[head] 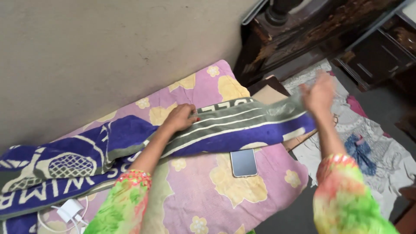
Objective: The recorder folds various towels and pieces of clothing on a bed.
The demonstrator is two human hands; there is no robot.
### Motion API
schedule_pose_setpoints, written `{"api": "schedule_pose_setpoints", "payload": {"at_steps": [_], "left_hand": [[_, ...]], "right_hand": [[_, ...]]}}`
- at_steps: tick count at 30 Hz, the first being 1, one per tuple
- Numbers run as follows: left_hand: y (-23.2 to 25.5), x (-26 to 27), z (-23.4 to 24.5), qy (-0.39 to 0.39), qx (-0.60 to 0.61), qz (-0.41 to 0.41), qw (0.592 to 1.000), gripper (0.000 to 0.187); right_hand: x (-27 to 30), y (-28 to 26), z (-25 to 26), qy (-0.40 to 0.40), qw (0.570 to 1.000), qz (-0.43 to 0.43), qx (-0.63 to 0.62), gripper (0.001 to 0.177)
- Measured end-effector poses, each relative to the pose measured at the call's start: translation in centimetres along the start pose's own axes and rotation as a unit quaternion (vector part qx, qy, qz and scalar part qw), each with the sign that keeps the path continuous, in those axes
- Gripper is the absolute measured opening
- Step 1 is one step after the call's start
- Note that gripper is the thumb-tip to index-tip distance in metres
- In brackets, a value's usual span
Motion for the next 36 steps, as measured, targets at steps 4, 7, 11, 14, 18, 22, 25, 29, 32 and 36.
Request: {"api": "schedule_pose_setpoints", "payload": {"at_steps": [4,7,11,14,18,22,25,29,32,36], "left_hand": [[3.4,5.4,4.9,0.153,0.008,-0.061,0.986,0.025],[5.1,14.8,11.0,0.310,-0.009,-0.073,0.948,0.017],[-3.0,28.7,12.9,0.443,-0.058,0.024,0.895,0.014],[-10.5,39.7,14.0,0.495,0.009,0.185,0.849,0.012],[-13.7,49.2,16.3,0.508,-0.158,0.261,0.805,0.015],[-18.1,53.0,16.7,0.475,-0.178,0.259,0.822,0.014],[-20.2,53.6,18.4,0.488,-0.190,0.232,0.820,0.026],[-21.4,51.0,21.5,0.377,-0.138,0.145,0.904,0.074],[-21.3,48.0,21.0,0.193,-0.197,0.137,0.952,0.116],[-21.4,46.6,20.3,0.141,-0.314,0.097,0.934,0.130]], "right_hand": [[5.4,-18.2,1.4,-0.152,0.930,0.120,-0.313,0.031],[10.2,-27.3,1.5,-0.203,0.901,0.197,-0.329,0.020],[13.6,-35.2,3.6,-0.218,0.879,0.205,-0.370,0.017],[16.8,-39.1,4.7,-0.219,0.865,0.185,-0.412,0.019],[22.4,-43.2,3.3,-0.276,0.820,0.085,-0.493,0.024],[29.2,-45.6,0.8,-0.303,0.771,-0.062,-0.556,0.025],[33.3,-46.8,-3.3,-0.267,0.711,-0.155,-0.632,0.026],[37.1,-47.2,-8.2,-0.219,0.611,-0.289,-0.704,0.036],[36.8,-46.8,-7.6,-0.181,0.586,-0.365,-0.701,0.045],[35.6,-45.1,-7.7,-0.138,0.642,-0.388,-0.647,0.041]]}}
Point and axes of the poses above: each hand's wrist, its own x-axis away from the middle knuckle, its own z-axis out of the back of the hand, y = z × x, the point moved 9 cm from there along -x, towards the middle knuckle, and after that the axes turned 4 degrees about -y, right-handed, at the moved point
